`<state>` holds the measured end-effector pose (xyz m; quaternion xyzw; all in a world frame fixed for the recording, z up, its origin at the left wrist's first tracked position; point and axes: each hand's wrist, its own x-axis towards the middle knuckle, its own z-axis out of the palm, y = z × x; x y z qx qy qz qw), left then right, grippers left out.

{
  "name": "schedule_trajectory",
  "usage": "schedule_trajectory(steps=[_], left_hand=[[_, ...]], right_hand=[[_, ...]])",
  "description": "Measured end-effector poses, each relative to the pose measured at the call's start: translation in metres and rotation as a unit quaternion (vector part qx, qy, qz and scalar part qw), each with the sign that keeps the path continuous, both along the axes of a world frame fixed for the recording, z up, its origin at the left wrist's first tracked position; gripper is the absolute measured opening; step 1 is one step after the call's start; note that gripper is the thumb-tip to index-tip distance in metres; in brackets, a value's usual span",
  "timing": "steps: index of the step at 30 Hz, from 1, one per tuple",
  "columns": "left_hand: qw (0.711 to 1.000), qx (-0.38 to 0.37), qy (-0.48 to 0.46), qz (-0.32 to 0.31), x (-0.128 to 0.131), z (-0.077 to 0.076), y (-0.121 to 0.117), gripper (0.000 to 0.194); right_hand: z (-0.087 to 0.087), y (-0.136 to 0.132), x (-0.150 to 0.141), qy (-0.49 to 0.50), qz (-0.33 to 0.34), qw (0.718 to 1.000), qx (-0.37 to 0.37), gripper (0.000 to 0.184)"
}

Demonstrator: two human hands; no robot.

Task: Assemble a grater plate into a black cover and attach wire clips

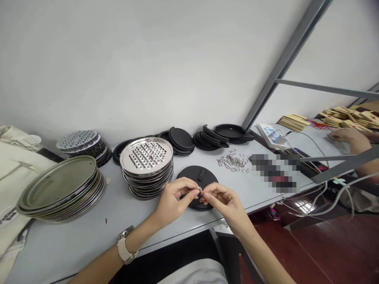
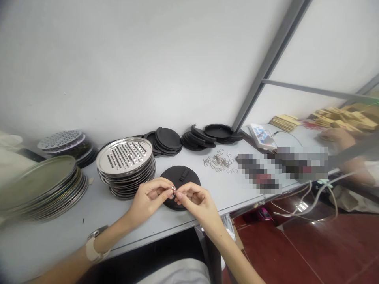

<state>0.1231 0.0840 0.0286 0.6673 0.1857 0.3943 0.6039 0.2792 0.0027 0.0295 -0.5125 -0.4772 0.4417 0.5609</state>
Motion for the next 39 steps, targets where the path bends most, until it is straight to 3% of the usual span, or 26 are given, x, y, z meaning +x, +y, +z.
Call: schedule_trajectory(steps=[10, 18, 28, 36, 39], left_hand=[[0.990, 0.126, 0.070, 0.004, -0.006, 0.003, 0.000, 0.008], [0.981, 0.165, 0.098, 0.009, -0.005, 0.005, 0.001, 0.010], [0.979, 0.174, 0.105, 0.019, -0.006, 0.006, 0.000, 0.012], [0.993, 0.078, 0.083, 0.028, -0.004, -0.004, 0.006, 0.022], [0.994, 0.074, 0.078, 0.023, -0.004, -0.006, 0.006, 0.024]], right_hand=[[-0.008, 0.002, 0.001, 0.040, 0.022, 0.999, -0.026, 0.026], [-0.007, 0.003, 0.000, 0.001, 0.019, 1.000, -0.011, 0.026], [-0.012, -0.001, -0.002, -0.070, -0.007, 0.997, 0.041, 0.004], [-0.014, -0.002, -0.003, -0.196, -0.055, 0.974, 0.103, 0.016], [-0.015, -0.003, -0.005, -0.207, -0.052, 0.970, 0.113, 0.017]])
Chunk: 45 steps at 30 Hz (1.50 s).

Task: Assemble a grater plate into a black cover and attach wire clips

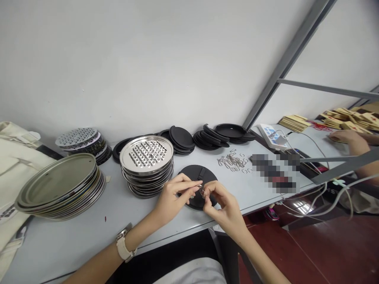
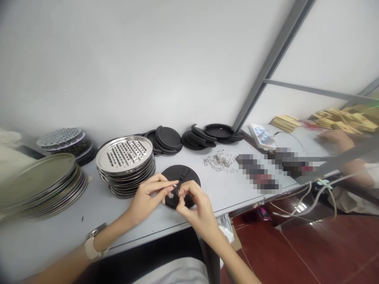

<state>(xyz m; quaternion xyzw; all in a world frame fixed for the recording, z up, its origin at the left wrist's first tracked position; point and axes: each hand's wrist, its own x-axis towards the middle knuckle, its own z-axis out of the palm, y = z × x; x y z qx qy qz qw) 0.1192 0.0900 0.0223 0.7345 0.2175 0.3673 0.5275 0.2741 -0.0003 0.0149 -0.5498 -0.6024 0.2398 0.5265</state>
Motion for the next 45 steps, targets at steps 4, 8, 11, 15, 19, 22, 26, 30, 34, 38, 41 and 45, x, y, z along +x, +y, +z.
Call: schedule_trajectory(steps=[4, 8, 11, 15, 19, 22, 26, 30, 34, 38, 41, 45], left_hand=[[1.000, 0.016, 0.009, 0.000, 0.000, 0.000, -0.001, 0.022], [1.000, 0.017, 0.014, 0.001, 0.000, -0.001, -0.003, 0.021], [1.000, -0.004, 0.010, 0.011, 0.001, -0.001, -0.004, 0.018], [1.000, -0.012, 0.019, 0.011, 0.002, 0.000, -0.004, 0.008], [0.999, 0.035, 0.026, 0.023, 0.001, 0.002, -0.003, 0.005], [0.997, 0.060, 0.033, 0.029, 0.000, 0.003, -0.001, 0.005], [0.995, 0.089, 0.025, 0.023, 0.000, 0.004, -0.001, 0.005], [0.991, 0.130, 0.018, 0.026, 0.000, 0.002, 0.000, 0.005], [0.986, 0.165, 0.019, 0.033, 0.001, -0.001, 0.001, 0.005], [0.979, 0.201, 0.012, 0.041, 0.001, -0.003, -0.001, 0.007], [0.969, 0.243, -0.001, 0.046, 0.000, -0.005, -0.003, 0.009], [0.953, 0.298, -0.007, 0.047, 0.000, -0.009, -0.004, 0.012]], right_hand=[[0.000, -0.001, -0.001, 0.005, 0.009, 1.000, -0.013, 0.017], [-0.001, 0.001, 0.001, -0.005, -0.008, 1.000, -0.011, 0.017], [-0.001, 0.001, 0.002, -0.020, -0.015, 1.000, -0.016, 0.016], [-0.002, -0.001, 0.003, -0.038, -0.018, 0.999, -0.010, 0.015], [-0.002, -0.002, 0.003, -0.046, -0.011, 0.999, -0.006, 0.015], [-0.002, -0.001, 0.004, -0.057, -0.013, 0.998, -0.007, 0.014], [-0.002, -0.001, 0.004, -0.075, -0.019, 0.997, -0.005, 0.015], [-0.001, -0.002, 0.005, -0.091, -0.021, 0.996, -0.001, 0.014], [0.000, -0.002, 0.005, -0.114, -0.022, 0.993, 0.001, 0.014], [0.001, -0.001, 0.003, -0.144, -0.028, 0.989, 0.012, 0.015], [0.000, 0.000, 0.001, -0.173, -0.040, 0.984, 0.023, 0.016], [-0.004, 0.000, 0.000, -0.206, -0.050, 0.977, 0.030, 0.017]])
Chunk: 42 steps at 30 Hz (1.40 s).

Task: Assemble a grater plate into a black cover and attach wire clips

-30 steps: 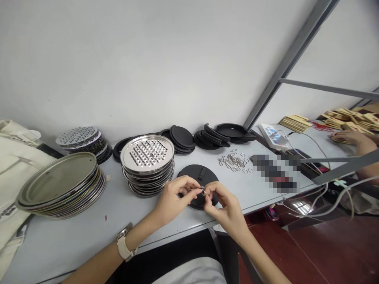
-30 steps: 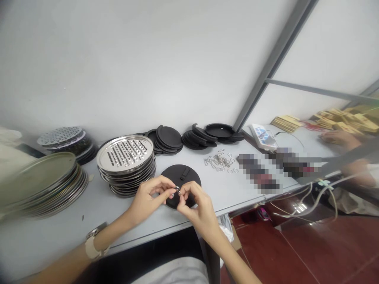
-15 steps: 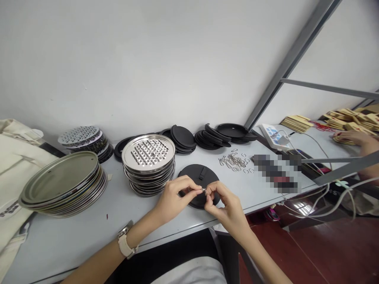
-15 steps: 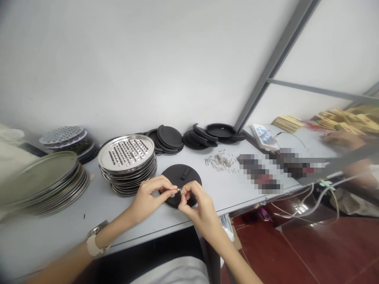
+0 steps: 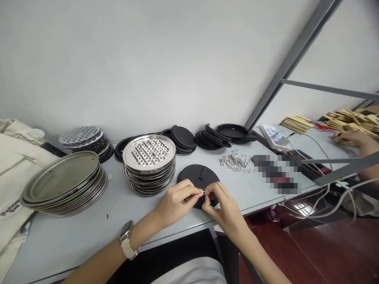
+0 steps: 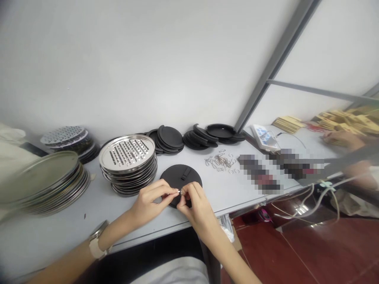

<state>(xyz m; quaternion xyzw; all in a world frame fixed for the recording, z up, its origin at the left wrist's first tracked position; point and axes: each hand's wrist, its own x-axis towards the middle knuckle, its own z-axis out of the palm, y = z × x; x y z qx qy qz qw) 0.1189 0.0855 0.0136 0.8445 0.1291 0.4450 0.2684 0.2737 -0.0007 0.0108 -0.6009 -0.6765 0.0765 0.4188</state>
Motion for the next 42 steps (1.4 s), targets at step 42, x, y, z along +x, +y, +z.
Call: schedule_trajectory(steps=[42], left_hand=[[0.901, 0.412, 0.135, -0.010, -0.004, 0.011, 0.008, 0.019]], right_hand=[[0.001, 0.004, 0.004, 0.050, 0.035, 0.996, -0.058, 0.015]])
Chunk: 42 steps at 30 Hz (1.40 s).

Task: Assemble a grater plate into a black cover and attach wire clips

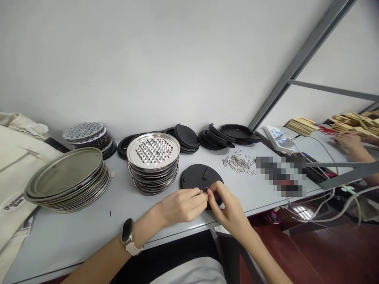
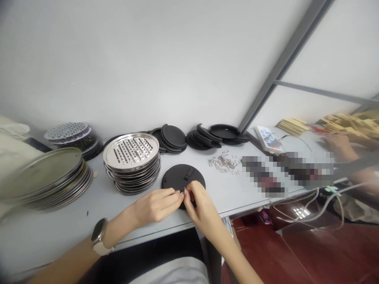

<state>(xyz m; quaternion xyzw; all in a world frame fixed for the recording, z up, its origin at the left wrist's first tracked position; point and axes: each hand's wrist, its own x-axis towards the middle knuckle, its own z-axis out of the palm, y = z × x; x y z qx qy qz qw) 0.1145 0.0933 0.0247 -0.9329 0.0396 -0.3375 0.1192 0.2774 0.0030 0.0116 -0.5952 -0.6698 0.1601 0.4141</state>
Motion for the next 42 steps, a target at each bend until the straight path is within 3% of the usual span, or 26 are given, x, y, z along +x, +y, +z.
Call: schedule_trajectory(steps=[6, 13, 21, 27, 30, 32, 37, 42], left_hand=[[0.999, 0.035, 0.038, -0.003, -0.002, 0.001, 0.000, 0.022], [1.000, -0.025, -0.001, -0.002, 0.000, -0.002, 0.000, 0.015], [0.998, -0.054, -0.031, 0.001, -0.001, -0.005, 0.002, 0.019], [1.000, -0.006, 0.006, -0.001, 0.000, -0.003, 0.001, 0.017], [1.000, 0.005, -0.010, -0.006, 0.001, -0.002, 0.001, 0.015], [0.999, 0.005, -0.039, -0.014, 0.001, -0.001, 0.001, 0.012], [0.996, -0.022, -0.087, -0.025, 0.001, 0.000, 0.001, 0.010], [0.996, -0.021, -0.086, -0.026, 0.001, -0.002, 0.002, 0.010]], right_hand=[[0.003, -0.001, 0.004, -0.005, -0.013, 1.000, -0.017, 0.017], [0.014, -0.002, 0.006, 0.103, -0.001, 0.993, -0.057, 0.019], [0.010, -0.003, 0.012, 0.177, 0.027, 0.981, -0.079, 0.018], [0.014, -0.001, 0.020, 0.296, 0.045, 0.938, -0.177, 0.028], [0.016, -0.002, 0.025, 0.368, 0.068, 0.897, -0.235, 0.031], [0.018, -0.004, 0.026, 0.389, 0.070, 0.885, -0.245, 0.031], [0.024, -0.006, 0.022, 0.346, 0.052, 0.916, -0.197, 0.027], [0.017, -0.002, 0.018, 0.321, 0.040, 0.932, -0.161, 0.022]])
